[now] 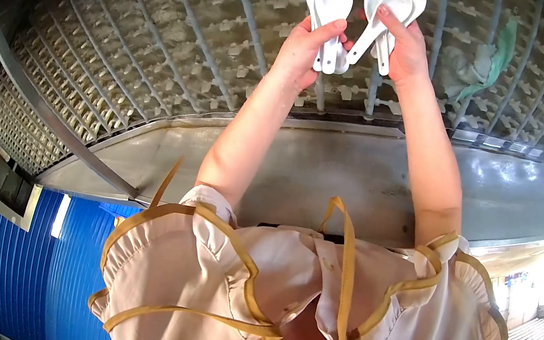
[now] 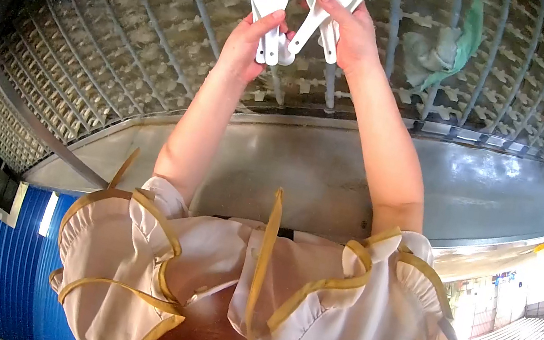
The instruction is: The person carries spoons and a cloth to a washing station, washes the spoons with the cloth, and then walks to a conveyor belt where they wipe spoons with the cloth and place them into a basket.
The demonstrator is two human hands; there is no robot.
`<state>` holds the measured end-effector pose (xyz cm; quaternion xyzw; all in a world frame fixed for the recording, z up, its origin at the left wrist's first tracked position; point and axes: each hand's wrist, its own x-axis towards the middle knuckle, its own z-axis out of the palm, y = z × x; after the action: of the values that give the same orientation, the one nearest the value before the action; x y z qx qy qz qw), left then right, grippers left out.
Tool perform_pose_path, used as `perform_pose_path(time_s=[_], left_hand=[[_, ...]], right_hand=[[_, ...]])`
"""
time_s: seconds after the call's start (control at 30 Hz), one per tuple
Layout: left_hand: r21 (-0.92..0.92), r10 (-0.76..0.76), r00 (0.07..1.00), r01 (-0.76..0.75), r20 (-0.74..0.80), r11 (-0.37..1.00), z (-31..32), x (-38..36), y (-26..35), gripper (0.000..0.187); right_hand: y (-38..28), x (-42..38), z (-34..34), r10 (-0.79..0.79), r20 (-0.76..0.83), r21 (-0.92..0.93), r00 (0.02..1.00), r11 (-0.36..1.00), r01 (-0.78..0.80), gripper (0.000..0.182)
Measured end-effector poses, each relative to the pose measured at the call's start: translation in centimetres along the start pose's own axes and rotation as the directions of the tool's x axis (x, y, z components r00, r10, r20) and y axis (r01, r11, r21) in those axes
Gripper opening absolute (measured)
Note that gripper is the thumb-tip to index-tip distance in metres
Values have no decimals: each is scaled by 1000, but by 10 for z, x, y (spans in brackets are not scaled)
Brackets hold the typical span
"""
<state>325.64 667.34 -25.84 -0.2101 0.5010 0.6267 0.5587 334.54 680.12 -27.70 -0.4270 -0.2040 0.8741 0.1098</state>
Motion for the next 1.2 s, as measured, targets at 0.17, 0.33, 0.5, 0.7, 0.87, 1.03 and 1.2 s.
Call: perform_pose_path(time_s=[0.17,0.33,0.5,0.7,0.87,1.03,1.2], left_hand=[[-95,-156,988,156,4,983,1,4,2,22],[195,-113,992,122,-57,973,0,9,-3,41],[239,-19,997,37,-77,970,0,10,-7,44],[251,80,994,-58,-78,966,6,4,-2,43],[69,9,999,-12,45,998,4,4,-5,37],[67,-16,997,11,75,998,8,-5,-8,42],[114,24,960,-58,280,992,8,-8,-6,35]], right_hand=[[-5,0,-2,71,-128,-133,989,987,-89,36],[-2,3,-11,-19,36,24,999,1000,18,38],[0,5,-15,22,0,-11,1000,1000,-22,40],[15,2,-6,-113,-153,-16,982,994,112,43],[24,-2,13,-137,-169,-17,976,991,136,37],[23,-6,25,-156,-145,-113,977,984,140,32],[14,-9,24,-117,123,-330,985,932,152,36]])
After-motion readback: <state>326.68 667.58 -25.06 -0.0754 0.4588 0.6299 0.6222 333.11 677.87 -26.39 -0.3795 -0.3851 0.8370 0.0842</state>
